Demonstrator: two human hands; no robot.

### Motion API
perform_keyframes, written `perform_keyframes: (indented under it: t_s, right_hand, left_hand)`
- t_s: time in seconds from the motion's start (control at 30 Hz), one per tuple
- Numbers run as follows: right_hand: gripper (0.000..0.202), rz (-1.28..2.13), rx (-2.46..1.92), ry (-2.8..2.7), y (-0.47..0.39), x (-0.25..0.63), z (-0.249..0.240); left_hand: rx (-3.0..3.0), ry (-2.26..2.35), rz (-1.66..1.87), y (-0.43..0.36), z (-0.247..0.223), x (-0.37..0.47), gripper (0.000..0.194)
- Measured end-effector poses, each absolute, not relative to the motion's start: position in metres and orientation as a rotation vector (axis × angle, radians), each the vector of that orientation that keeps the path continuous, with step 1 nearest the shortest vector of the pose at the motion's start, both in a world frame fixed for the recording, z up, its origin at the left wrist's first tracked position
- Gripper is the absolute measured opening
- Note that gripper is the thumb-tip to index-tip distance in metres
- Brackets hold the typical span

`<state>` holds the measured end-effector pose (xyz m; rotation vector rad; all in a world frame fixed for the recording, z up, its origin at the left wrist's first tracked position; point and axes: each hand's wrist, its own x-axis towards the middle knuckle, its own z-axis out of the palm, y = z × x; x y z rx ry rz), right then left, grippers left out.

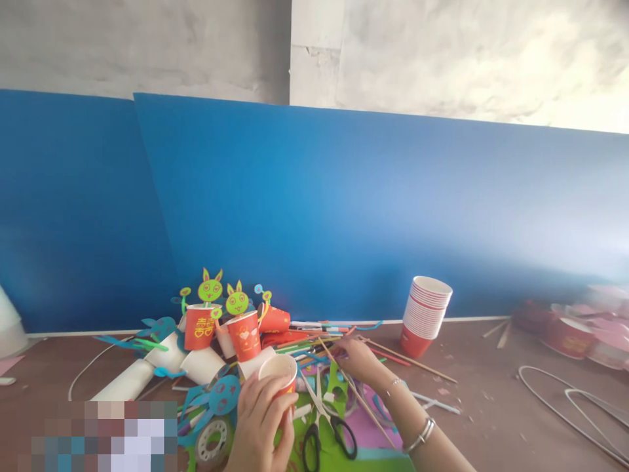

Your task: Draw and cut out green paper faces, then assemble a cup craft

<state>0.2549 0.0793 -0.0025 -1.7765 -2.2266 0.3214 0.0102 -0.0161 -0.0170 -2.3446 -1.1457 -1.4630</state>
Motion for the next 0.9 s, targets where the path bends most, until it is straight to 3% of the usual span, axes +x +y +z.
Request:
perform_keyframes:
  t_s: [0.47,0.77,0.83,0.9]
  right_hand:
    - [0.018,0.227,-1.711,-2.173,0.074,0.227,0.008]
    - [0.017,0.311,-1.473,-2.015,0.056,0.215,0.033]
    - [0.015,0.401,-1.411,-1.979,0.037,0.208,0.045]
    - [0.008,0.737,-1.270,-1.967,0.016,0.200,0.056]
  left_hand:
    - [-2.209,-1.162,-1.569,-0.021,-0.009,0.007,0.031]
    - [-2.323,-0.717,-1.716,-0.021,-0.021,0.009,0.026]
    - [-2.414,-0.980,-1.951,-0.023,-0.024,0.014,0.021]
    - [-2.500,-1.289,-2.178,-0.027,-0.026,0.019,0.023]
